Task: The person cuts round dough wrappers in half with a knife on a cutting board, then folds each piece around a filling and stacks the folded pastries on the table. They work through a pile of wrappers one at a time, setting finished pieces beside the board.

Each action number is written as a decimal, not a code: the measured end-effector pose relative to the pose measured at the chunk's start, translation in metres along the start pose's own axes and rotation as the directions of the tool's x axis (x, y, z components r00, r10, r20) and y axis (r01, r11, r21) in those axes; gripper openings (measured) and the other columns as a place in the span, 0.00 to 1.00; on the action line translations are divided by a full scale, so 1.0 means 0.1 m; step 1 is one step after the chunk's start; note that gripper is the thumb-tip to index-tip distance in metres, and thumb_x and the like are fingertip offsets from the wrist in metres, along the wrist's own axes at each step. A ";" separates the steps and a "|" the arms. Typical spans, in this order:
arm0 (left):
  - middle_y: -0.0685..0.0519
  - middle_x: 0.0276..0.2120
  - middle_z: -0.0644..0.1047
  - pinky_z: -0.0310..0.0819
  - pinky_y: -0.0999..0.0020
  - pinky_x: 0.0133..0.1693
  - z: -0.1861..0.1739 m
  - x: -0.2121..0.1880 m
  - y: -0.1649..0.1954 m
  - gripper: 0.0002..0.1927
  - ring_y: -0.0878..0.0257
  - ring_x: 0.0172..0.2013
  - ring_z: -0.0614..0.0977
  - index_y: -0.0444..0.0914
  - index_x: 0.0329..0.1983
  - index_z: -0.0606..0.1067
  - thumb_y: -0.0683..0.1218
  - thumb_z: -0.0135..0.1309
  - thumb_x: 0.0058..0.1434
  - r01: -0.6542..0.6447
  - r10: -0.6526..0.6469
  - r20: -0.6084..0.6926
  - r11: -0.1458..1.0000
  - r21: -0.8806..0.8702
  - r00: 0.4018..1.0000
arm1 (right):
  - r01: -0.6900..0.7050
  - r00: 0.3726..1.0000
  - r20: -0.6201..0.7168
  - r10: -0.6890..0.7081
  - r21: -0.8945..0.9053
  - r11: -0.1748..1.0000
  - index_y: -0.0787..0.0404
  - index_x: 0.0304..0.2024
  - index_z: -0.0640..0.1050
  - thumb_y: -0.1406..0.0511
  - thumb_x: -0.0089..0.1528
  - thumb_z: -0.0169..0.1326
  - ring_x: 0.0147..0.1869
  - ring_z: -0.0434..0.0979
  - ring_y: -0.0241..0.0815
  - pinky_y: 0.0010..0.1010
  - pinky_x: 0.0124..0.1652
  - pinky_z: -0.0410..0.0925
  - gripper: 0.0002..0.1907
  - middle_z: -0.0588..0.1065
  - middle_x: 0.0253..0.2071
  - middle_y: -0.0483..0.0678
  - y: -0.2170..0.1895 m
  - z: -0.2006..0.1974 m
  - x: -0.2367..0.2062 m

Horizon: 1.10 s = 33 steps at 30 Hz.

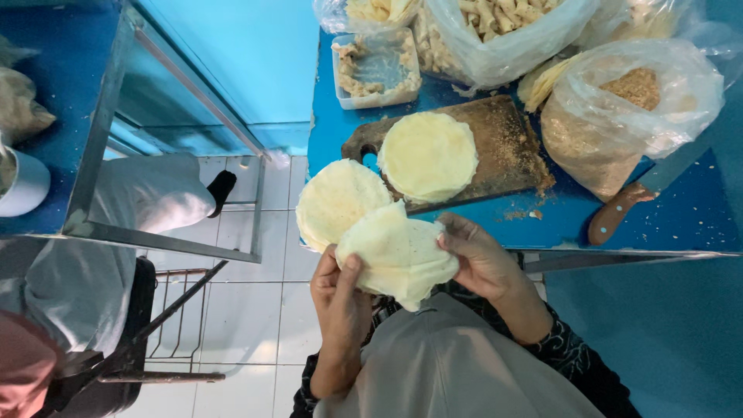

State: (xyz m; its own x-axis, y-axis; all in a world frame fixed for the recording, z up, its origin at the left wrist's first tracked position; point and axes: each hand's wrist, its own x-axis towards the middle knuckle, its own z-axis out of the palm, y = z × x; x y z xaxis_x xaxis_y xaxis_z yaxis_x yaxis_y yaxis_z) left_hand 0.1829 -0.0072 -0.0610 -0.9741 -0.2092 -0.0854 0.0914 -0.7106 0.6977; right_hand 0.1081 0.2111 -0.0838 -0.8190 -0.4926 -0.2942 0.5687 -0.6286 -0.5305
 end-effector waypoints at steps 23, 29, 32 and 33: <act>0.51 0.40 0.80 0.77 0.74 0.44 0.07 0.05 0.08 0.20 0.65 0.39 0.82 0.30 0.52 0.73 0.35 0.57 0.55 -0.525 0.380 0.376 0.451 0.722 0.845 | 0.534 0.667 0.143 -0.731 -0.776 0.336 0.65 0.44 0.76 0.78 0.63 0.58 0.44 0.74 0.28 0.22 0.44 0.69 0.09 0.74 0.41 0.42 -0.01 0.18 0.07; 0.50 0.50 0.80 0.74 0.71 0.55 0.08 0.15 0.05 0.08 0.64 0.51 0.81 0.32 0.47 0.73 0.39 0.55 0.66 -0.237 0.141 0.238 0.861 0.449 0.961 | 0.526 0.821 0.096 -0.563 -0.513 0.678 0.63 0.48 0.74 0.75 0.65 0.55 0.51 0.77 0.34 0.28 0.50 0.72 0.10 0.75 0.48 0.46 -0.01 0.18 0.11; 0.50 0.45 0.79 0.73 0.73 0.50 0.09 0.16 0.04 0.10 0.66 0.47 0.78 0.32 0.45 0.73 0.38 0.60 0.64 -0.127 0.044 0.178 0.864 0.488 0.983 | 0.240 0.969 0.008 -0.248 -0.293 0.926 0.64 0.51 0.73 0.69 0.67 0.53 0.52 0.79 0.38 0.33 0.48 0.74 0.11 0.77 0.49 0.49 0.01 0.24 0.10; 0.50 0.42 0.78 0.74 0.73 0.47 0.11 0.16 0.04 0.11 0.66 0.44 0.77 0.31 0.45 0.74 0.38 0.62 0.63 -0.111 0.028 0.163 0.839 0.533 0.986 | 0.227 0.974 0.045 -0.223 -0.276 0.934 0.65 0.53 0.73 0.68 0.68 0.53 0.53 0.79 0.38 0.33 0.50 0.73 0.12 0.77 0.50 0.49 0.01 0.26 0.09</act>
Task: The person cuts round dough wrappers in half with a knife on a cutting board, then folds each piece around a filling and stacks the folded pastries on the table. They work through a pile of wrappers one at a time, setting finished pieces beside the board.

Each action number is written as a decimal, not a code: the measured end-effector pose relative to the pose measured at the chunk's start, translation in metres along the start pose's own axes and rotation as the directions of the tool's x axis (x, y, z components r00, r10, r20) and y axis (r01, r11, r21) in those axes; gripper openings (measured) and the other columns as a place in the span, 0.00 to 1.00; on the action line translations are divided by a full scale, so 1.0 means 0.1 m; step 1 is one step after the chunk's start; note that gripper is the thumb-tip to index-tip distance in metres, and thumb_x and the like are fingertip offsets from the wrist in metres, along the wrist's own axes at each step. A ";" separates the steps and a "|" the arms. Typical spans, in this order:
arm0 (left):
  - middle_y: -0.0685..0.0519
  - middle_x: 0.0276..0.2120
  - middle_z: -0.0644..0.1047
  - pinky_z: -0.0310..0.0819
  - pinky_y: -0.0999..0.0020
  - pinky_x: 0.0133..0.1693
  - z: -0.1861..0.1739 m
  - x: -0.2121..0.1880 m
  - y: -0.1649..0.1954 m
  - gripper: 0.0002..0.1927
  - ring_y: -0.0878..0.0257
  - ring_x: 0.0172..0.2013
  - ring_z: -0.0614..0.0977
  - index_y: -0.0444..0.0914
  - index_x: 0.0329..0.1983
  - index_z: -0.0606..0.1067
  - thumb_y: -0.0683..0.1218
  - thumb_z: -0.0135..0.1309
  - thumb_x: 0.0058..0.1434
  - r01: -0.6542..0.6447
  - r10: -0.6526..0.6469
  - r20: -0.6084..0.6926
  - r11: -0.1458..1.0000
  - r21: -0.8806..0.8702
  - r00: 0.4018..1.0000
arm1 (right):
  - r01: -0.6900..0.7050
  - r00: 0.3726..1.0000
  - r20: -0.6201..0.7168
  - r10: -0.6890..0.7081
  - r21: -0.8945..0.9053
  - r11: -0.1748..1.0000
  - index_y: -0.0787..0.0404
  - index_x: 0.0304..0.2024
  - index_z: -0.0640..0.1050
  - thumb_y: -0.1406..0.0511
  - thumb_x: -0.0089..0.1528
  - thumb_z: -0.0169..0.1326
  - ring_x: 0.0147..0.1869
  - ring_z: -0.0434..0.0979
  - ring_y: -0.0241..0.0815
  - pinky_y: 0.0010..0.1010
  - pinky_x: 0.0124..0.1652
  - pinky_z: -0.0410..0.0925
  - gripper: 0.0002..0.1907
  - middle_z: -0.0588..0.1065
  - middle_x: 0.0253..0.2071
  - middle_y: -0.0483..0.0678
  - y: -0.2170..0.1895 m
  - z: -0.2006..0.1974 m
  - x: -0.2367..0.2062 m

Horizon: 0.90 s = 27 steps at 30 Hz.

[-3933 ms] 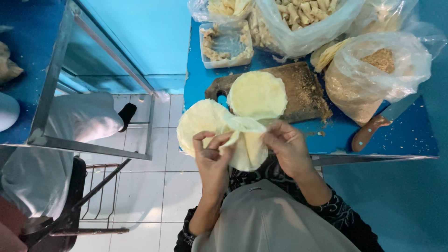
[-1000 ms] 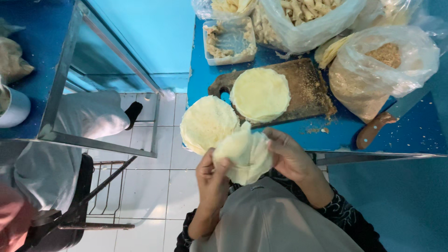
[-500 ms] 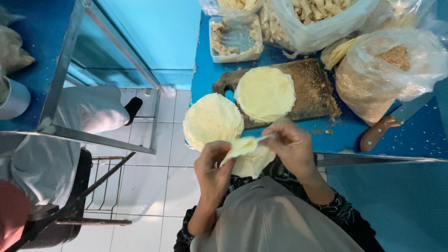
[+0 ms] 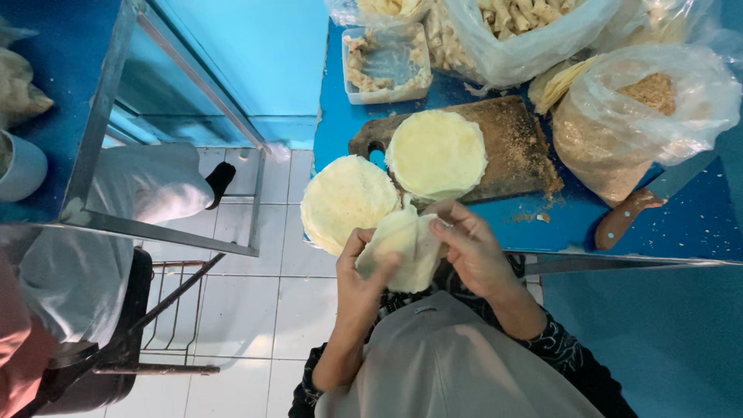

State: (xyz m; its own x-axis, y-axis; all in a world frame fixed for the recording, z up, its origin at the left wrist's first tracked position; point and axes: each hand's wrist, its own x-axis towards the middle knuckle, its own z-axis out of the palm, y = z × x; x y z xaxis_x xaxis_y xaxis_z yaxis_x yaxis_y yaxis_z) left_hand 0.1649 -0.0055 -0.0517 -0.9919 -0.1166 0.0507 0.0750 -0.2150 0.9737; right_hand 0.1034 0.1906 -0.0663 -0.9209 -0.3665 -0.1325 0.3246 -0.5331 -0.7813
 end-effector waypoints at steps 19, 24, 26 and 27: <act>0.51 0.39 0.79 0.77 0.70 0.43 -0.21 -0.06 -0.07 0.05 0.67 0.38 0.79 0.33 0.42 0.74 0.40 0.57 0.68 -0.124 -0.001 -0.302 0.910 -0.396 0.953 | -0.080 0.995 -0.037 0.089 0.200 0.977 0.62 0.49 0.78 0.67 0.63 0.59 0.51 0.81 0.39 0.34 0.52 0.74 0.12 0.80 0.49 0.49 -0.01 -0.27 0.05; 0.45 0.44 0.80 0.81 0.61 0.48 -0.19 -0.03 0.05 0.08 0.61 0.43 0.83 0.34 0.43 0.70 0.43 0.55 0.71 -0.169 -0.023 -0.288 0.764 -0.623 0.957 | -0.002 0.998 -0.055 0.014 0.207 0.978 0.62 0.50 0.77 0.66 0.64 0.59 0.54 0.81 0.42 0.37 0.53 0.74 0.13 0.80 0.50 0.51 -0.10 -0.27 0.01; 0.43 0.46 0.80 0.81 0.59 0.47 -0.17 0.00 0.10 0.10 0.58 0.44 0.83 0.34 0.46 0.70 0.45 0.55 0.72 -0.167 -0.032 -0.290 0.756 -0.633 0.956 | 0.045 0.997 -0.068 -0.031 0.211 0.976 0.62 0.50 0.77 0.66 0.65 0.59 0.54 0.81 0.42 0.37 0.53 0.74 0.13 0.80 0.50 0.51 -0.12 -0.32 0.00; 0.43 0.47 0.80 0.81 0.58 0.47 -0.17 0.02 0.12 0.11 0.57 0.45 0.84 0.34 0.47 0.70 0.46 0.55 0.72 -0.167 -0.034 -0.292 0.752 -0.638 0.956 | 0.063 0.996 -0.082 -0.047 0.208 0.976 0.62 0.50 0.77 0.65 0.66 0.60 0.54 0.81 0.42 0.37 0.53 0.74 0.12 0.80 0.50 0.51 -0.13 -0.36 0.00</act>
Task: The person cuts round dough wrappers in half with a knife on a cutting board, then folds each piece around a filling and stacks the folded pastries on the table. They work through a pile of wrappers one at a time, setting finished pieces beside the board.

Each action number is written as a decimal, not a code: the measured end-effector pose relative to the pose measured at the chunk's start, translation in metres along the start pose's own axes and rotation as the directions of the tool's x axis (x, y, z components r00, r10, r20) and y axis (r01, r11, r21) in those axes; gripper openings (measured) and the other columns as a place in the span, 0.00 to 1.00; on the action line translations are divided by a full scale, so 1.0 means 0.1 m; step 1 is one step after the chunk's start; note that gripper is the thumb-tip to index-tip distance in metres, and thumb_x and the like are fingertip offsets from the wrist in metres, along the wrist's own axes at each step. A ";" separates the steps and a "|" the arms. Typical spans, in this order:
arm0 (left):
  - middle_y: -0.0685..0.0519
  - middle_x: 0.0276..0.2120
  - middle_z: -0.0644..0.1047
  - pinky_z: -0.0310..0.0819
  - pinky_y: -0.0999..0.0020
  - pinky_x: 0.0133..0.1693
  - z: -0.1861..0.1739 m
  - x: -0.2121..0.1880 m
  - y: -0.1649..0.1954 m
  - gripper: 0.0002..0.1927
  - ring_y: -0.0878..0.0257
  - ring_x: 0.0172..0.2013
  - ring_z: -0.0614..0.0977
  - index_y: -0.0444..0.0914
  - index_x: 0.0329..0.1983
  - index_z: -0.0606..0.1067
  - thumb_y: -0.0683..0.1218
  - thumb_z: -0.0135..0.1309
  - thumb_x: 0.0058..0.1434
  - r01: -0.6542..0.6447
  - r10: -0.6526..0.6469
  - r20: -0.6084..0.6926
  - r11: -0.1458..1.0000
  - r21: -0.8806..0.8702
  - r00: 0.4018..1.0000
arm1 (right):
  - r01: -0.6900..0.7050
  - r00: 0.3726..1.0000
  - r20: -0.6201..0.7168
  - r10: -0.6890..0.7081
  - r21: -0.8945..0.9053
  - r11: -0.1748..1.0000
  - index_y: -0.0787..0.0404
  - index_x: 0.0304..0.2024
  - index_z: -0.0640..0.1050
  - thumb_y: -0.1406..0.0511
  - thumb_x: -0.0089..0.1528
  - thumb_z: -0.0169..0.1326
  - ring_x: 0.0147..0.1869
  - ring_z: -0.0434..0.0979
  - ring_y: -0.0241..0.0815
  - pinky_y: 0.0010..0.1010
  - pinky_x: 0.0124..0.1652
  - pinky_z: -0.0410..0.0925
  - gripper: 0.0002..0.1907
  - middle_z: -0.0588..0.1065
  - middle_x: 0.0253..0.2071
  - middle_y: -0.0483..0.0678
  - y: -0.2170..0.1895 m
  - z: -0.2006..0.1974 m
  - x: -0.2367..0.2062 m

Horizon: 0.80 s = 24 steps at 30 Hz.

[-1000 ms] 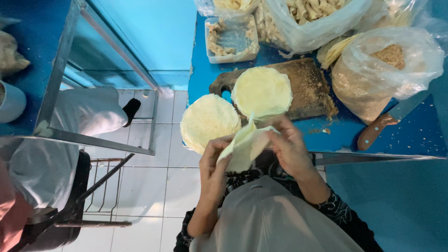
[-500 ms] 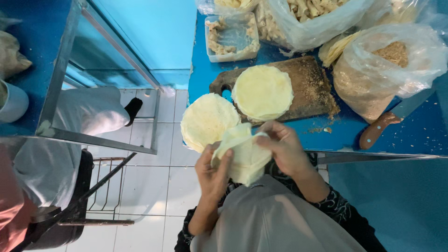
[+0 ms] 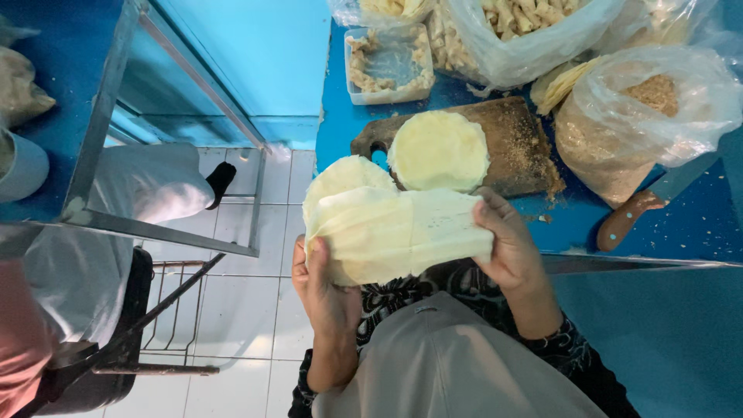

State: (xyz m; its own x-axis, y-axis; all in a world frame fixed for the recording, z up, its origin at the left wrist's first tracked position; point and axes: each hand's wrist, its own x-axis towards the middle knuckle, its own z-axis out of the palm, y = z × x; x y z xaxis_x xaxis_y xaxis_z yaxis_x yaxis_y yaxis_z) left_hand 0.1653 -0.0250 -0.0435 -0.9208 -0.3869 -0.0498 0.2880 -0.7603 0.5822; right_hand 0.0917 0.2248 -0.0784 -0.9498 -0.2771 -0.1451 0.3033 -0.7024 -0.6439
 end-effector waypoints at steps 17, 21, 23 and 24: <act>0.46 0.60 0.75 0.75 0.50 0.60 -0.24 0.42 0.38 0.28 0.53 0.58 0.78 0.35 0.68 0.66 0.52 0.54 0.69 -0.076 0.053 -0.196 0.991 -0.111 0.979 | 0.321 0.932 -0.083 -0.352 -0.255 0.912 0.63 0.57 0.75 0.63 0.72 0.56 0.53 0.79 0.46 0.39 0.52 0.74 0.13 0.78 0.51 0.51 -1.01 -0.26 -0.35; 0.47 0.62 0.75 0.75 0.52 0.61 -0.43 0.41 0.41 0.28 0.54 0.60 0.78 0.34 0.68 0.66 0.51 0.53 0.70 -0.043 0.021 -0.187 0.993 -0.114 0.982 | 0.048 0.986 -0.130 -0.104 -0.379 0.924 0.63 0.57 0.75 0.66 0.70 0.53 0.53 0.79 0.41 0.33 0.51 0.74 0.14 0.78 0.49 0.49 -1.25 -0.02 -0.12; 0.47 0.61 0.75 0.75 0.52 0.60 -0.49 0.42 0.38 0.27 0.55 0.59 0.79 0.35 0.68 0.66 0.51 0.53 0.70 -0.020 -0.005 -0.209 0.993 -0.118 0.978 | -0.051 0.991 -0.131 -0.003 -0.406 0.913 0.64 0.55 0.74 0.66 0.69 0.52 0.51 0.80 0.41 0.34 0.50 0.74 0.13 0.78 0.48 0.50 -1.32 0.13 0.10; 0.48 0.60 0.75 0.76 0.52 0.60 -0.52 0.42 0.37 0.27 0.55 0.59 0.79 0.35 0.67 0.66 0.51 0.53 0.70 -0.011 -0.016 -0.222 0.993 -0.119 0.975 | -0.073 0.993 -0.110 0.029 -0.417 0.906 0.64 0.53 0.74 0.66 0.69 0.52 0.49 0.80 0.41 0.35 0.49 0.75 0.12 0.78 0.47 0.50 -1.34 0.21 0.21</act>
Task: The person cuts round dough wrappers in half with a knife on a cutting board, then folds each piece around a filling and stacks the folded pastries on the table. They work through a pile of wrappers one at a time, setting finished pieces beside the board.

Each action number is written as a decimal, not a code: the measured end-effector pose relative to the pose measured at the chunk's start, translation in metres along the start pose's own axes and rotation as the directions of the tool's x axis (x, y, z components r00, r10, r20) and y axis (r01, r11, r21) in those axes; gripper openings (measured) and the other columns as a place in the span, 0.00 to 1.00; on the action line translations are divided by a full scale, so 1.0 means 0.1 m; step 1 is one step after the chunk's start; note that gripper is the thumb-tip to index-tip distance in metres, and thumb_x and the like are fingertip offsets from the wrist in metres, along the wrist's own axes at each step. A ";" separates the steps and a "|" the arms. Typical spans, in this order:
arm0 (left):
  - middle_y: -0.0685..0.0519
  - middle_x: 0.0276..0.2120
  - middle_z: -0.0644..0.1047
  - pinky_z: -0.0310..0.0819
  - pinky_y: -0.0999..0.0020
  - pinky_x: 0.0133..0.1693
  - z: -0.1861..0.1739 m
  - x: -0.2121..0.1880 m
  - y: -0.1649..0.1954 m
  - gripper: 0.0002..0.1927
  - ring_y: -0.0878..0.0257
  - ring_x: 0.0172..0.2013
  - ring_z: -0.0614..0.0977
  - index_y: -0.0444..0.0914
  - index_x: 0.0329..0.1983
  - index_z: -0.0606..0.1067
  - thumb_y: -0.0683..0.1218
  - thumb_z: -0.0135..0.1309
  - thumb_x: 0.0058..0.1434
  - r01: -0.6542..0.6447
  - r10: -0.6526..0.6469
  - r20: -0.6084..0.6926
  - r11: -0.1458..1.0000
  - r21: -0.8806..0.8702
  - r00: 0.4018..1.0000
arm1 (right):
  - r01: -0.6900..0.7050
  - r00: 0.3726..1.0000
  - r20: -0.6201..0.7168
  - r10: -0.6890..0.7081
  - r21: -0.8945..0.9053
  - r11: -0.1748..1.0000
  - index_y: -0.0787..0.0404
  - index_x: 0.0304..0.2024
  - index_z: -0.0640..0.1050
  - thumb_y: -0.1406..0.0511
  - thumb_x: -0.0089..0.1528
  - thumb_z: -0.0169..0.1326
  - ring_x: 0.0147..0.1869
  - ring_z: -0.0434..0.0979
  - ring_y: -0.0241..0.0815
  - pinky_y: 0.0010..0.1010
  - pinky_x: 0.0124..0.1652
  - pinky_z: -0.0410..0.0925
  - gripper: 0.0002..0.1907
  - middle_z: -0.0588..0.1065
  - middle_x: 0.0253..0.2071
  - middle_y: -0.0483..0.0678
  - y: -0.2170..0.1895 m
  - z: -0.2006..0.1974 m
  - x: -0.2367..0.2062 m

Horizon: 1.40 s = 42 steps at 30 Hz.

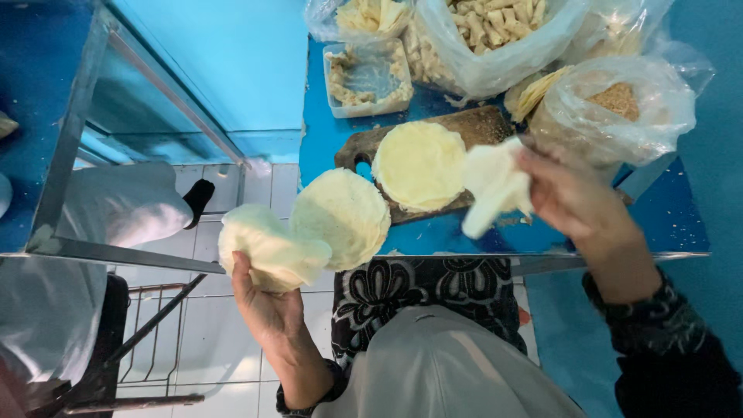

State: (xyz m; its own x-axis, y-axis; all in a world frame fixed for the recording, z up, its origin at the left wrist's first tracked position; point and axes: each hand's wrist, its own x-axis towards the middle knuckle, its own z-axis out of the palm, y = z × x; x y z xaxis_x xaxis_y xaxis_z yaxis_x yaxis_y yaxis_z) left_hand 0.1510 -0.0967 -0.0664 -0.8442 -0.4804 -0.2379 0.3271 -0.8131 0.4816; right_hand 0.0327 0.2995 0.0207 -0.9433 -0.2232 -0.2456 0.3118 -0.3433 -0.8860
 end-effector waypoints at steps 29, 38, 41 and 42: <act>0.46 0.57 0.76 0.77 0.51 0.55 -0.22 0.04 -0.04 0.25 0.53 0.55 0.80 0.33 0.65 0.68 0.49 0.53 0.68 0.001 0.004 -0.051 0.995 0.098 0.999 | 0.665 0.683 0.679 -0.271 -0.731 -0.157 0.58 0.48 0.81 0.63 0.62 0.61 0.37 0.82 0.47 0.38 0.37 0.73 0.12 0.81 0.38 0.49 0.34 0.79 0.26; 0.46 0.57 0.76 0.77 0.50 0.55 -0.26 0.03 -0.08 0.23 0.53 0.56 0.80 0.34 0.64 0.68 0.48 0.52 0.69 0.003 0.004 -0.078 0.996 0.090 0.997 | 0.588 0.717 0.645 -0.266 -0.764 -0.267 0.59 0.48 0.81 0.66 0.61 0.59 0.45 0.77 0.54 0.44 0.41 0.70 0.12 0.75 0.41 0.51 0.07 0.93 0.83; 0.46 0.57 0.76 0.77 0.50 0.55 -0.28 0.03 -0.05 0.23 0.53 0.56 0.79 0.35 0.64 0.68 0.48 0.52 0.69 -0.004 0.010 -0.077 0.996 0.086 0.997 | 0.538 0.761 0.601 -0.244 -0.795 -0.281 0.59 0.42 0.80 0.66 0.58 0.61 0.45 0.77 0.53 0.43 0.41 0.69 0.10 0.73 0.39 0.50 0.15 0.98 0.93; 0.46 0.57 0.76 0.78 0.50 0.55 -0.30 0.02 -0.04 0.23 0.53 0.56 0.79 0.34 0.64 0.68 0.48 0.52 0.69 -0.009 0.015 -0.078 0.996 0.084 0.997 | 0.504 0.789 0.562 -0.250 -0.823 -0.262 0.59 0.40 0.80 0.66 0.59 0.61 0.44 0.77 0.52 0.43 0.41 0.69 0.08 0.73 0.38 0.49 0.16 0.97 0.93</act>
State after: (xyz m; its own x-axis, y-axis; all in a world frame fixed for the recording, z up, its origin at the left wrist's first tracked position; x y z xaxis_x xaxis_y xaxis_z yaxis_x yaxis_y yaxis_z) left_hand 0.1604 -0.1047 -0.0938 -0.8033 -0.5171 -0.2957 0.2977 -0.7785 0.5526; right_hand -0.0390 0.1843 0.0218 -0.7580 -0.6030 0.2486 -0.6502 0.7285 -0.2157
